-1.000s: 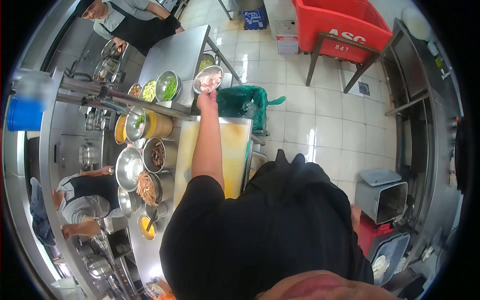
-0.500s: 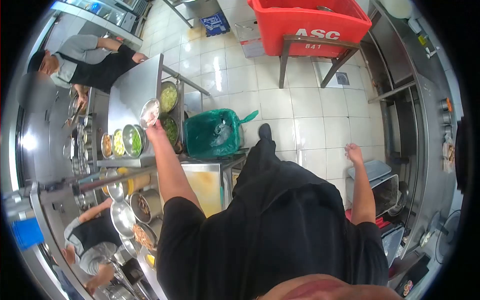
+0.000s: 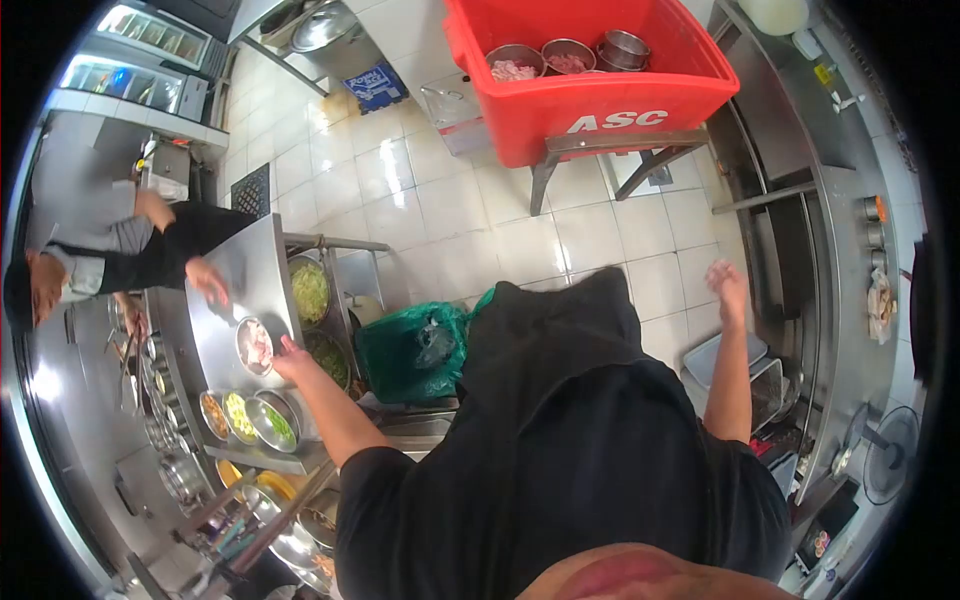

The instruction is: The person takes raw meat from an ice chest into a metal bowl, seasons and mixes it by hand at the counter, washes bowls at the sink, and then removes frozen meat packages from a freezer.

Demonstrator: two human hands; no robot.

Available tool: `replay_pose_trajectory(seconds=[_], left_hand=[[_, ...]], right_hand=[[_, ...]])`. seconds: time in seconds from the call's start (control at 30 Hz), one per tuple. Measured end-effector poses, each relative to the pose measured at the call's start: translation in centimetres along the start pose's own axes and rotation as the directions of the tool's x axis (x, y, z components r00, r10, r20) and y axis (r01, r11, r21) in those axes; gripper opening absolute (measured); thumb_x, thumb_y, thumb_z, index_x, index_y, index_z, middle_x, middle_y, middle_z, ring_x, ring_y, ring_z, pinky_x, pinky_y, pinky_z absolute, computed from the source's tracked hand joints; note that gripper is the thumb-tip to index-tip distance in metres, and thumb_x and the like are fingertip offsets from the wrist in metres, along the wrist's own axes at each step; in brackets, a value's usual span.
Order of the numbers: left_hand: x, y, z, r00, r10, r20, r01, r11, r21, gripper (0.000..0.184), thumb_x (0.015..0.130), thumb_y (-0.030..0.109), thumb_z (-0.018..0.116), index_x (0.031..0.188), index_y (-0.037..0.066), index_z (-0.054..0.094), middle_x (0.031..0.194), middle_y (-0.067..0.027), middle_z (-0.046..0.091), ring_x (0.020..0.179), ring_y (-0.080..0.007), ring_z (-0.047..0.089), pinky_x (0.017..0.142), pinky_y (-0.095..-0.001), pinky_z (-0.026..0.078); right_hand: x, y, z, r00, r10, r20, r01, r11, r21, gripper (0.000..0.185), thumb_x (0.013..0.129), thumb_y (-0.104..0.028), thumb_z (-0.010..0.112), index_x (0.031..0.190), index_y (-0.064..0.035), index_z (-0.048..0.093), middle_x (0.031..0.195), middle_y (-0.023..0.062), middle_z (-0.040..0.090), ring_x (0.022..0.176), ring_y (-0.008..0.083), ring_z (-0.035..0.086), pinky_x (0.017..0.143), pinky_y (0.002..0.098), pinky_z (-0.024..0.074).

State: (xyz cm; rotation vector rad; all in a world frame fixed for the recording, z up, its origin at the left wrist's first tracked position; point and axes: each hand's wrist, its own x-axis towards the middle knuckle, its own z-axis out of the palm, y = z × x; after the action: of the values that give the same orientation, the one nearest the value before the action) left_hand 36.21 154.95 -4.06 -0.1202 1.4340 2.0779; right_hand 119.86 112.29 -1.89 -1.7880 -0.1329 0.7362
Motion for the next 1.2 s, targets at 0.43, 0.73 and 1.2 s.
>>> replay_pose_trajectory(seconds=[0.43,0.73,1.2], left_hand=[[-22.1,-17.9,2.3,0.874,-0.431,0.225,0.156,0.687,0.709,0.029,0.089,0.022,0.057,0.110,0.005,0.049,0.105,-0.0128,0.058,0.089,-0.0308,0.060,0.071,-0.0416,0.053],[-36.4,-22.6,1.0,0.823,-0.555,0.123,0.036,0.266,0.963,0.025,0.092,0.020,0.057,0.108,0.003,0.052,0.102,-0.0109,0.060,0.083,-0.0241,0.063,0.061,-0.0339,0.056],[-45.3,-22.1,1.3,0.853,-0.520,-0.042,-0.021,-0.115,0.993,0.020,0.089,0.017,0.055,0.100,0.001,0.058,0.087,-0.0076,0.060,0.077,-0.0137,0.058,0.065,-0.0274,0.047]], right_hand=[[27.8,-33.5,22.7,0.796,-0.519,0.310,0.534,0.844,0.043,0.034,0.092,-0.009,0.052,0.122,0.0067,0.052,0.116,0.0164,0.061,0.105,0.0247,0.061,0.089,0.0308,0.0485],[55.6,-22.7,41.7,0.699,-0.155,0.698,0.604,0.650,-0.460,0.022,0.086,-0.020,0.059,0.099,-0.0045,0.067,0.084,0.0056,0.066,0.073,0.0117,0.060,0.065,0.0260,0.0477],[67.9,-16.2,36.3,0.718,0.207,0.664,0.433,0.615,-0.659,0.021,0.089,-0.022,0.054,0.087,-0.0043,0.065,0.072,0.0028,0.061,0.058,0.0114,0.054,0.050,0.0276,0.0429]])
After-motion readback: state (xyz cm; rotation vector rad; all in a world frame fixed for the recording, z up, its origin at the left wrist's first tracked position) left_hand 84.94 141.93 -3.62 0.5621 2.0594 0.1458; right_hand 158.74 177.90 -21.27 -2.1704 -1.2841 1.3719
